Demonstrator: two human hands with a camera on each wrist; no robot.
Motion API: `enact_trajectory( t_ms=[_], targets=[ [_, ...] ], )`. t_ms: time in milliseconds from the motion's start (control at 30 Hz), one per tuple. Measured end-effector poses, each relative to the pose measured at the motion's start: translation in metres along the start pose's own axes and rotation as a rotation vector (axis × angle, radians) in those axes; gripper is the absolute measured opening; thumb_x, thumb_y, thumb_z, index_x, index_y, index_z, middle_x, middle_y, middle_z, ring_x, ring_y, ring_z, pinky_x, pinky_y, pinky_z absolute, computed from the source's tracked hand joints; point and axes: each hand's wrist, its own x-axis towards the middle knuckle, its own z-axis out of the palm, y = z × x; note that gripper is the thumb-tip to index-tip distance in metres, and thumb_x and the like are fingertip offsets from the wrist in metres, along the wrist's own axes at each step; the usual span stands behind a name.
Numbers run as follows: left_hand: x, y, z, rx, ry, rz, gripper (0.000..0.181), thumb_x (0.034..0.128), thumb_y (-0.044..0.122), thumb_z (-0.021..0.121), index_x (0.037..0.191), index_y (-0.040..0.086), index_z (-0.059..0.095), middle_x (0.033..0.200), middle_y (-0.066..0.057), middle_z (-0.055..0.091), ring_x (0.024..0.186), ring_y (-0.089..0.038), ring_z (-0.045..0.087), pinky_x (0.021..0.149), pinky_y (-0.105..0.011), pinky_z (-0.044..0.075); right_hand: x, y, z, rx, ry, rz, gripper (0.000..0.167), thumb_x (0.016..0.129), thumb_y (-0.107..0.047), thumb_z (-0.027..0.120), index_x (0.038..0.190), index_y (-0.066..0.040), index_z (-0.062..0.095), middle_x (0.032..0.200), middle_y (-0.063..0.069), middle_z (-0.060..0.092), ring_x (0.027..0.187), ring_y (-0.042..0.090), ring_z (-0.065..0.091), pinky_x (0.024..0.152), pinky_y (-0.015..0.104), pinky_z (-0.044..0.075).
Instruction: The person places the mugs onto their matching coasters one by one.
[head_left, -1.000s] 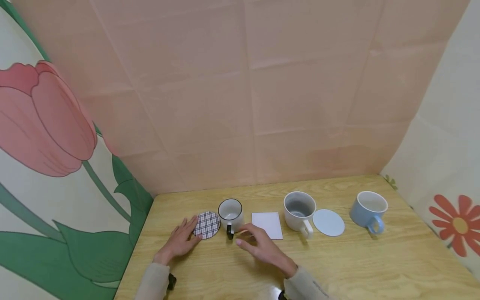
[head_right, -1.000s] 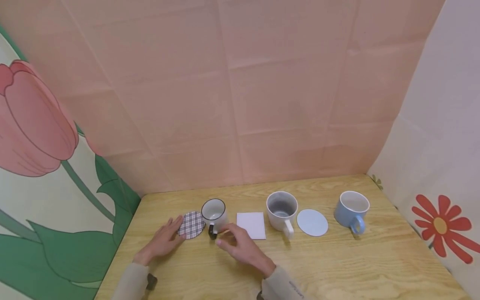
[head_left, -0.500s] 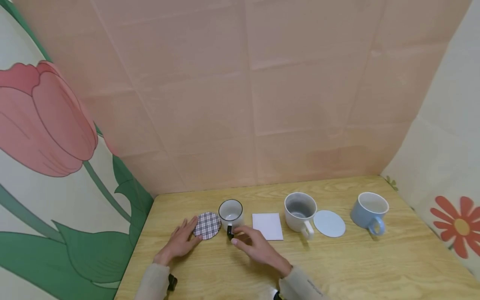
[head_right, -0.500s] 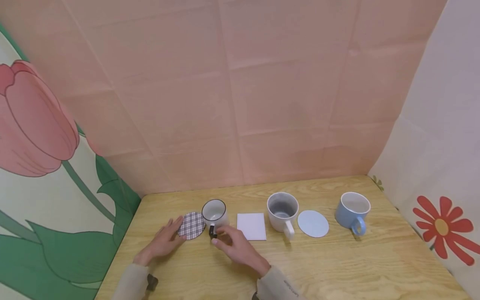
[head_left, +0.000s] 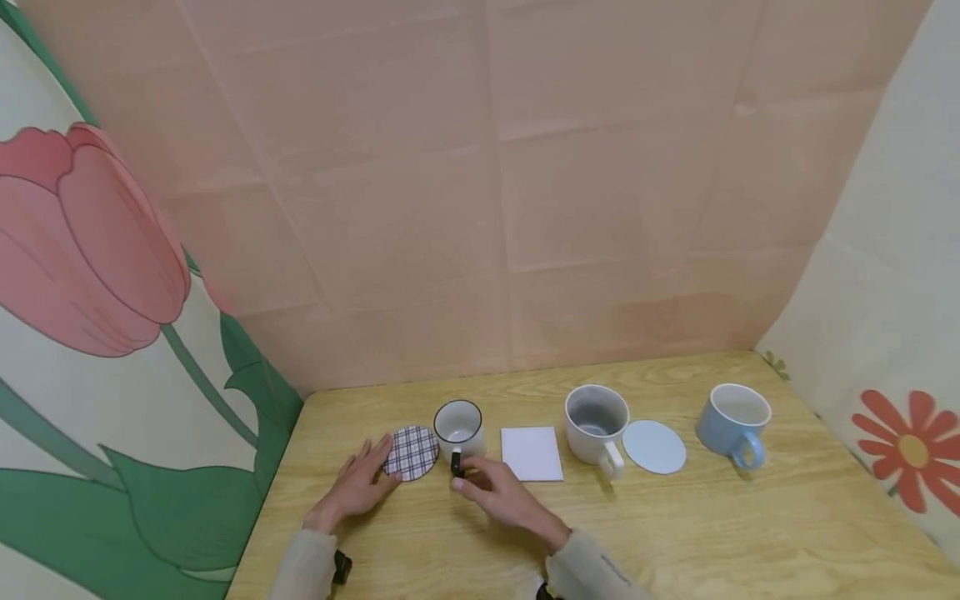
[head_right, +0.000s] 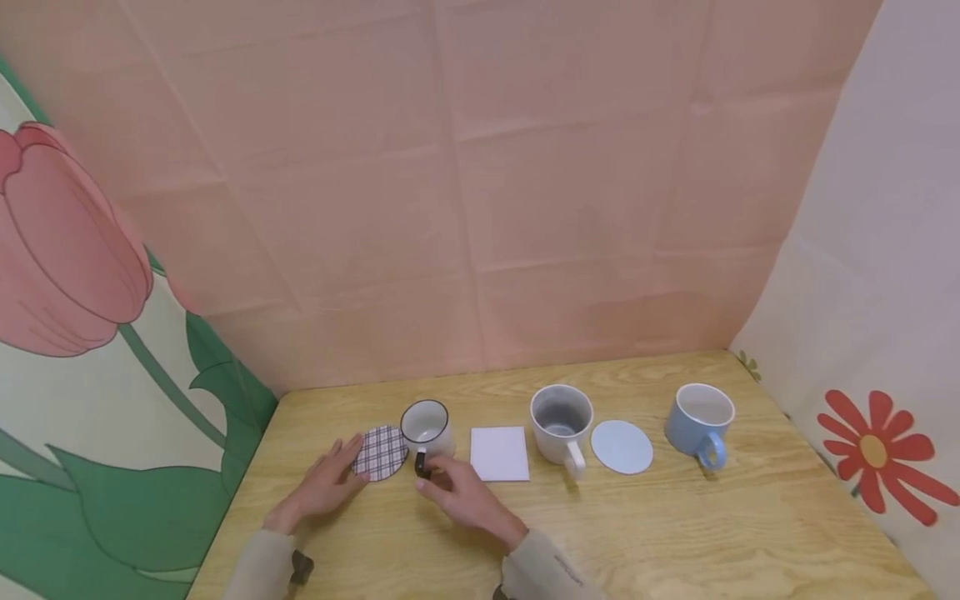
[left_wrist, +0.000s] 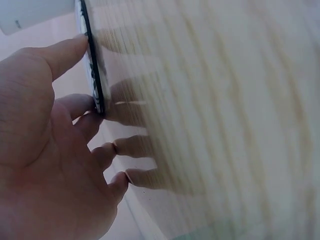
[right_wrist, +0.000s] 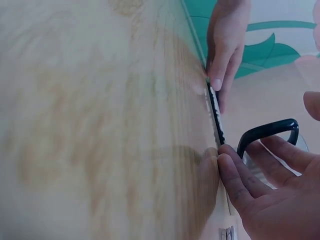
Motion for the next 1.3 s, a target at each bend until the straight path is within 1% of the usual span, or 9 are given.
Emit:
enact_trajectory(
  t_ms=[133,233,300,433,600,733,1000,1200,1300],
  targets=[
    [-0.001,-0.002,0.000,-0.004,0.004,0.008,0.074,0.1093,0.037,0.060,0.169,0.008,0.028,0.178,-0.013,0.022,0.164,-0.048,0.007,0.132,-0.070,0.004,0.002,-0.004,0.002,-0.001,-0.017,-0.010,0.043,0.112,-0.032,0.057,0.136,0.003,0.065,0.137,0.019,0.070,0.123,0.034,0.071,0.106,0.042,0.059],
    [-0.001,-0.002,0.000,-0.004,0.001,0.006,0.074,0.1094,0.038,0.060,0.169,0.009,0.027,0.178,-0.012,0.021,0.164,-0.047,0.007,0.132,-0.070,0.003,0.002,-0.008,0.003,-0.005,-0.012,-0.013,0.040,0.113,-0.033,0.054,0.130,0.000,0.068,0.131,0.015,0.073,0.123,0.029,0.070,0.105,0.039,0.057],
    [-0.001,-0.001,0.000,-0.001,-0.001,0.004,0.074,0.1095,0.039,0.060,0.169,0.009,0.027,0.178,-0.012,0.021,0.165,-0.047,0.007,0.132,-0.069,0.003,0.002,-0.009,0.004,0.000,-0.011,-0.004,0.039,0.114,-0.034,0.051,0.125,-0.002,0.070,0.122,0.013,0.075,0.116,0.025,0.069,0.099,0.034,0.057],
    [-0.001,0.000,0.000,0.004,-0.001,0.001,0.074,0.1091,0.040,0.060,0.169,0.010,0.028,0.178,-0.012,0.022,0.164,-0.047,0.008,0.132,-0.070,0.004,0.005,-0.006,0.007,0.058,-0.030,0.040,0.044,0.116,-0.036,0.045,0.125,-0.002,0.071,0.119,0.015,0.075,0.108,0.026,0.069,0.089,0.030,0.058],
    [-0.001,0.000,0.000,0.007,-0.006,-0.007,0.075,0.1090,0.040,0.060,0.169,0.009,0.028,0.178,-0.012,0.021,0.164,-0.047,0.008,0.132,-0.070,0.004,0.010,0.000,0.012,0.155,-0.046,0.081,0.050,0.117,-0.037,0.040,0.126,0.003,0.070,0.125,0.020,0.074,0.116,0.036,0.071,0.095,0.040,0.064],
    [-0.001,0.001,-0.001,0.008,-0.006,-0.006,0.075,0.1091,0.039,0.060,0.169,0.009,0.028,0.178,-0.012,0.022,0.165,-0.047,0.008,0.132,-0.070,0.004,0.012,0.000,0.016,0.192,-0.027,0.086,0.051,0.118,-0.035,0.038,0.122,0.005,0.069,0.123,0.022,0.075,0.116,0.039,0.071,0.097,0.047,0.063],
    [-0.002,0.003,0.003,0.018,-0.008,0.014,0.073,0.1093,0.037,0.060,0.168,0.006,0.030,0.177,-0.014,0.024,0.164,-0.049,0.010,0.132,-0.070,0.007,0.009,0.001,0.024,0.280,0.025,0.134,0.053,0.119,-0.033,0.035,0.119,0.008,0.069,0.116,0.023,0.076,0.111,0.038,0.073,0.094,0.044,0.064],
    [0.000,0.002,0.000,0.013,0.004,0.005,0.073,0.1092,0.036,0.061,0.169,0.007,0.029,0.177,-0.014,0.023,0.164,-0.049,0.010,0.132,-0.070,0.007,0.014,-0.004,0.026,0.455,-0.017,0.170,0.061,0.119,-0.036,0.031,0.122,0.016,0.063,0.117,0.032,0.071,0.110,0.044,0.072,0.098,0.052,0.063],
    [0.000,0.001,-0.002,0.012,0.001,-0.004,0.074,0.1091,0.037,0.061,0.169,0.009,0.029,0.178,-0.012,0.023,0.164,-0.047,0.009,0.132,-0.069,0.006,0.016,-0.006,0.028,0.476,-0.023,0.176,0.062,0.119,-0.036,0.029,0.120,0.017,0.062,0.116,0.037,0.067,0.105,0.039,0.073,0.097,0.052,0.064]
  ],
)
